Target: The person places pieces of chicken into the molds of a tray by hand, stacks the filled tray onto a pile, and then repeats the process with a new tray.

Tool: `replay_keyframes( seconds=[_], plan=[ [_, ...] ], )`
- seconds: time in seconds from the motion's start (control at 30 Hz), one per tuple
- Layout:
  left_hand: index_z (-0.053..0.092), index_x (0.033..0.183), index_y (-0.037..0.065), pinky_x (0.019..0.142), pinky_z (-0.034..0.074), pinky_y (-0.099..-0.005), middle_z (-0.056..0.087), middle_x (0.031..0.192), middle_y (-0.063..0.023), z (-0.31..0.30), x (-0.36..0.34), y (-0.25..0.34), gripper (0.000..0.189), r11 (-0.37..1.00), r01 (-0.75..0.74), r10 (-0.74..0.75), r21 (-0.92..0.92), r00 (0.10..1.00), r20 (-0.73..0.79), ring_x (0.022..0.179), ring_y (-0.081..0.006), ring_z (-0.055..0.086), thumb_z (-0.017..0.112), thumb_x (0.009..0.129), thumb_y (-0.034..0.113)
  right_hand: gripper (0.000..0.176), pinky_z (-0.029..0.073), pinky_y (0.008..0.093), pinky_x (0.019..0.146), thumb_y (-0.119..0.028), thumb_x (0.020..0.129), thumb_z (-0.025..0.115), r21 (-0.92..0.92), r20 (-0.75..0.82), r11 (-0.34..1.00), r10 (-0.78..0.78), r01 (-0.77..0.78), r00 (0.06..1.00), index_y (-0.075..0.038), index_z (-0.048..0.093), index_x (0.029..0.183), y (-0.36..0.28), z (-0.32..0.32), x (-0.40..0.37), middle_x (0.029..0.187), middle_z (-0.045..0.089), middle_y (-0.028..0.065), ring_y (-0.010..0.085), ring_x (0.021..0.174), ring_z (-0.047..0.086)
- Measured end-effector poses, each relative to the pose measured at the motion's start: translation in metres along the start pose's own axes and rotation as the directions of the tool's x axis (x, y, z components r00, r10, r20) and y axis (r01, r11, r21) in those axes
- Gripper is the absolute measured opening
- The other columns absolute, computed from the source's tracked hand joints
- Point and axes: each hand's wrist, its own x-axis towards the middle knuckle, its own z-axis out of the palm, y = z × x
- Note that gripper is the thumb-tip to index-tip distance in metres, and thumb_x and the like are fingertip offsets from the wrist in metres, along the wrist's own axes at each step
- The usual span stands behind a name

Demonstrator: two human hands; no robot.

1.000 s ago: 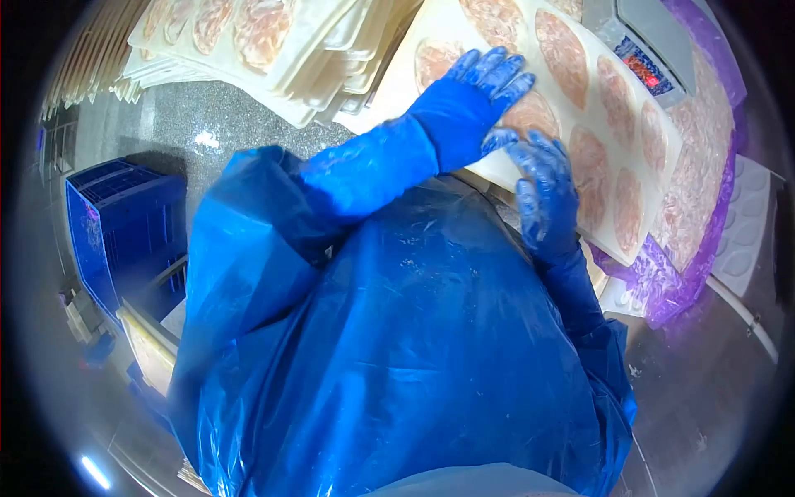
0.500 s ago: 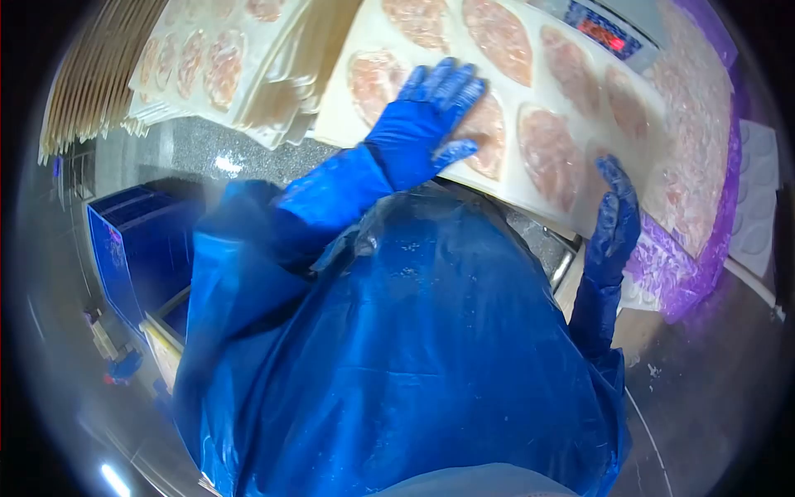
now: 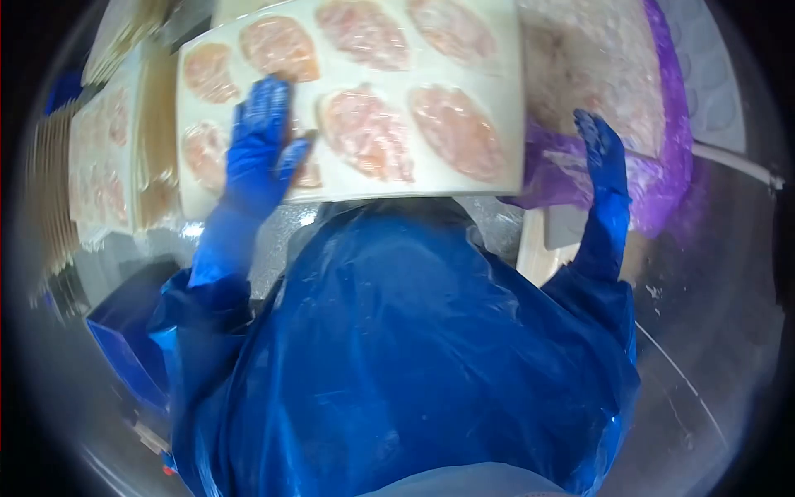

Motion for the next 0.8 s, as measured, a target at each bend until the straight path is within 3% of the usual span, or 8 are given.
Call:
replay_keyframes(
  seconds=[0.13, 0.2, 0.27, 0.37, 0.4, 0.47, 0.63, 0.8],
  plan=[
    [0.027, 0.154, 0.004, 0.12, 0.012, -0.0487, 0.028, 0.159, -0.018, 0.005, -0.001, 0.023, 0.075, 0.997, 0.022, -0.027, -0.076, 0.998, -0.054, 0.149, -0.0341, 0.022, 0.058, 0.095, 0.039, 0.033, 0.047, 0.0312, 0.102, -0.004, 0.099, 0.046, 0.376, -0.033, 0.92, 0.131, -0.109, 0.991, 0.008, 0.054, 0.128, 0.007, -0.003, 0.02, 0.132, 0.06, 0.0147, 0.0217, 0.118, 0.06],
    [0.026, 0.155, 0.005, 0.12, 0.013, -0.0498, 0.028, 0.159, -0.0177, 0.008, -0.001, 0.041, 0.077, 0.997, 0.033, -0.033, -0.072, 0.999, 0.001, 0.149, -0.0337, 0.023, 0.058, 0.096, 0.043, 0.03, 0.051, 0.0325, 0.094, -0.009, 0.094, 0.059, -0.319, 0.038, 0.932, -0.169, 0.173, 0.985, 0.004, 0.061, 0.121, -0.019, 0.013, 0.032, 0.122, 0.066, 0.0148, 0.0247, 0.112, 0.064],
    [0.026, 0.155, 0.006, 0.12, 0.013, -0.0501, 0.027, 0.16, -0.0169, 0.012, 0.008, 0.055, 0.076, 0.994, 0.086, -0.087, -0.064, 0.996, -0.013, 0.149, -0.0333, 0.022, 0.058, 0.096, 0.042, 0.029, 0.052, 0.0316, 0.091, -0.007, 0.093, 0.059, -0.43, 0.077, 0.862, -0.259, 0.267, 0.963, 0.003, 0.062, 0.121, -0.008, 0.037, 0.048, 0.12, 0.067, 0.0142, 0.0217, 0.108, 0.065],
    [0.024, 0.155, 0.002, 0.123, 0.008, -0.0413, 0.022, 0.162, -0.0148, 0.019, 0.015, 0.092, 0.071, 0.52, -0.01, -0.05, -0.854, 0.998, -0.042, 0.152, -0.0288, 0.015, 0.058, 0.096, 0.022, 0.029, 0.053, 0.0315, 0.086, -0.007, 0.091, 0.062, -0.337, 0.092, 0.882, -0.316, 0.328, 0.944, 0.001, 0.064, 0.118, 0.051, 0.056, 0.067, 0.112, 0.069, 0.0142, 0.02, 0.1, 0.067],
    [0.026, 0.155, 0.003, 0.122, 0.01, -0.0419, 0.022, 0.162, -0.0142, 0.002, 0.017, 0.081, 0.069, 0.964, -0.136, 0.152, -0.229, 0.987, 0.055, 0.152, -0.028, 0.016, 0.058, 0.097, 0.024, 0.028, 0.053, 0.0323, 0.083, -0.008, 0.088, 0.067, -0.134, 0.059, 0.95, -0.278, 0.284, 0.959, 0.0, 0.065, 0.115, 0.034, 0.068, 0.072, 0.107, 0.07, 0.0148, 0.0213, 0.096, 0.068],
    [0.028, 0.154, 0.003, 0.122, 0.012, -0.0432, 0.024, 0.161, -0.0143, 0.008, 0.022, 0.071, 0.067, 0.998, -0.052, 0.054, -0.016, 0.984, 0.167, 0.151, -0.0287, 0.018, 0.056, 0.098, 0.026, 0.021, 0.052, 0.033, 0.082, -0.009, 0.087, 0.069, -0.403, 0.109, 0.854, -0.313, 0.33, 0.943, 0.0, 0.067, 0.106, 0.016, 0.044, 0.072, 0.098, 0.07, 0.0118, 0.0219, 0.092, 0.068],
    [0.03, 0.153, 0.005, 0.121, 0.014, -0.0488, 0.027, 0.16, -0.0156, 0.006, 0.007, 0.072, 0.07, 0.991, -0.009, 0.016, -0.137, 0.999, 0.052, 0.15, -0.0331, 0.02, 0.058, 0.095, 0.033, 0.023, 0.052, 0.0313, 0.084, -0.001, 0.09, 0.063, -0.288, -0.076, 0.925, -0.279, 0.247, 0.957, 0.001, 0.066, 0.113, -0.012, 0.014, 0.063, 0.102, 0.07, 0.0073, 0.0195, 0.089, 0.066],
    [0.031, 0.153, 0.006, 0.121, 0.012, -0.0513, 0.029, 0.159, -0.0165, 0.005, 0.001, 0.066, 0.073, 0.984, 0.031, -0.043, -0.177, 0.997, -0.068, 0.149, -0.0339, 0.023, 0.058, 0.094, 0.04, 0.022, 0.053, 0.0297, 0.077, -0.011, 0.093, 0.063, -0.429, 0.198, 0.75, -0.465, 0.503, 0.863, 0.0, 0.066, 0.112, 0.014, 0.063, 0.073, 0.102, 0.069, 0.0123, 0.0207, 0.089, 0.067]
  ],
)
